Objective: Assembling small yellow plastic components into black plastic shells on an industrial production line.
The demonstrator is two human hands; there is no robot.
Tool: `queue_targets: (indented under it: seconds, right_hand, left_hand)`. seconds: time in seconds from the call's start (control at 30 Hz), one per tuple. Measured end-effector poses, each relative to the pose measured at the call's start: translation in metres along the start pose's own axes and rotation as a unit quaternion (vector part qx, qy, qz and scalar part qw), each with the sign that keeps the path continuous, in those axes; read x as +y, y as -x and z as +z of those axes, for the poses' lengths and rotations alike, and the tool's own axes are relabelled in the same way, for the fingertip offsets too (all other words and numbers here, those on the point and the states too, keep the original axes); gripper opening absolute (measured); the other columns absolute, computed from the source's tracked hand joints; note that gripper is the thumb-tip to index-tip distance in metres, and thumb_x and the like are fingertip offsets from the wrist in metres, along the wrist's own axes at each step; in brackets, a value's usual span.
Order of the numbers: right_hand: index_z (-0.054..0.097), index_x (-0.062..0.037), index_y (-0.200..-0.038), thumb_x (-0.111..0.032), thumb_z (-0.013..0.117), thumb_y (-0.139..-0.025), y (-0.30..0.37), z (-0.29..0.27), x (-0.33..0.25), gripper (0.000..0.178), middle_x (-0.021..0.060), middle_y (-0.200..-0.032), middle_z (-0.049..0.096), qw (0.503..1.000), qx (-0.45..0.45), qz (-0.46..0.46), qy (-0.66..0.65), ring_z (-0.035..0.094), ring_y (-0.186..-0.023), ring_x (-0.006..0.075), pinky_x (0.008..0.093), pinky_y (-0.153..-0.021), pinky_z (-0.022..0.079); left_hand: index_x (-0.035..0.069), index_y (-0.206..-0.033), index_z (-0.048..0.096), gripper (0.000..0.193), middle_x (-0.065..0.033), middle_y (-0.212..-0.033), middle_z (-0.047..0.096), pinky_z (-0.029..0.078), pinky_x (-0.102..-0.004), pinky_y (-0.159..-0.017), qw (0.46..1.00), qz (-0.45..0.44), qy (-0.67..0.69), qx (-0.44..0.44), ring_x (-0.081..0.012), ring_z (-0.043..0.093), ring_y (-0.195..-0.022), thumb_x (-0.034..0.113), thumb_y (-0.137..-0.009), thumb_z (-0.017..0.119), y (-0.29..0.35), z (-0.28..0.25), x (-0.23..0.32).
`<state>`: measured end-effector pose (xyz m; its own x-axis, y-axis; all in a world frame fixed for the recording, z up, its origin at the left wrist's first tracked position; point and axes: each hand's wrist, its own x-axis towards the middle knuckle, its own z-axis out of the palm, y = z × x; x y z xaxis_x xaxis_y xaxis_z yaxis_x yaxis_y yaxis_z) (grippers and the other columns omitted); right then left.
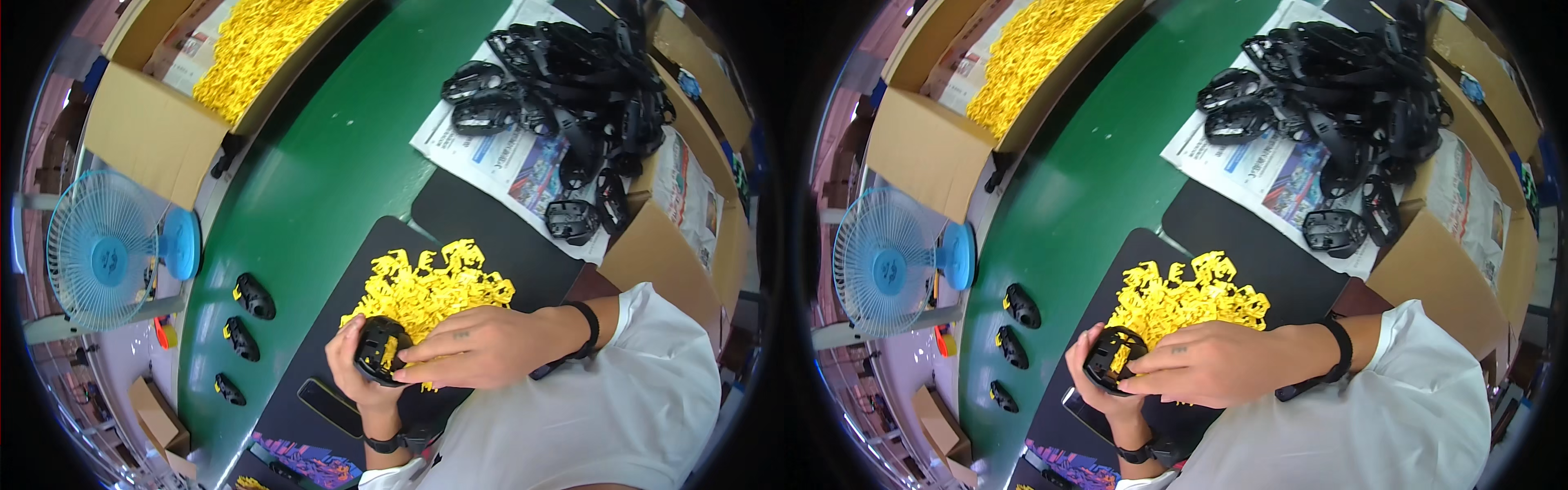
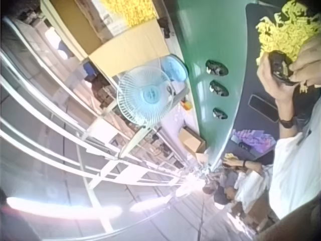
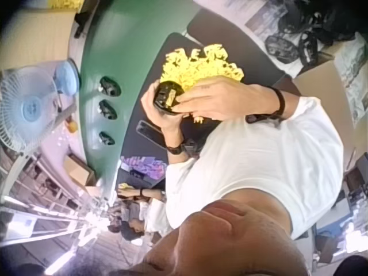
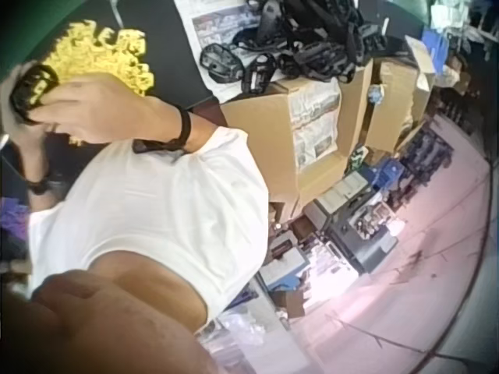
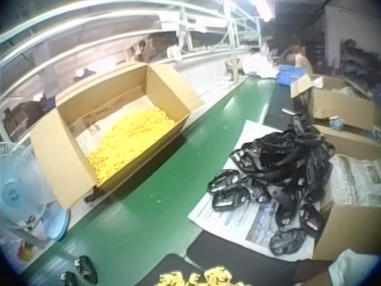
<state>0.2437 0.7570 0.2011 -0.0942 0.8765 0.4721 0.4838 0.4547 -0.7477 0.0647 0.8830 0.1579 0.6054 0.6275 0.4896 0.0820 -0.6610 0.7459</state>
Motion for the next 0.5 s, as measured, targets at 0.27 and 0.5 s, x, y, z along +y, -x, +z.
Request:
queue_targets:
  seconds: [0.27, 0.5]
  right_hand:
    - [0.057, -0.0091, -0.128, -0.02, 0.07, -0.081, 0.041, -0.036, 0.022, 0.05, 0.0125, -0.128, 0.059, 0.968, 0.035, 0.158, 0.191, 0.062, -0.104, 0.0285, 0.0371, -0.089, 0.051]
    - [0.06, -0.0081, -0.122, -0.01, 0.081, -0.061, 0.115, -0.098, 0.017, 0.064, 0.0099, -0.121, 0.06, 0.822, 0.022, 0.391, 0.414, 0.054, -0.114, 0.0273, 0.0389, -0.095, 0.045]
  left_hand:
    - [0.01, -0.145, 0.037, 0.065, -0.0191, -0.126, 0.055, 0.047, -0.0379, -0.095, 0.917, -0.225, 0.327, -0.042, -0.0287, 0.058, -0.112, 0.037, -0.092, 0.063, -0.083, 0.006, -0.068]
    - [0.004, -0.139, 0.042, 0.061, -0.0189, -0.124, 0.06, 0.046, -0.0369, -0.096, 0.819, -0.411, 0.398, 0.038, -0.0297, 0.06, -0.111, 0.049, -0.099, 0.048, -0.11, -0.036, -0.196]
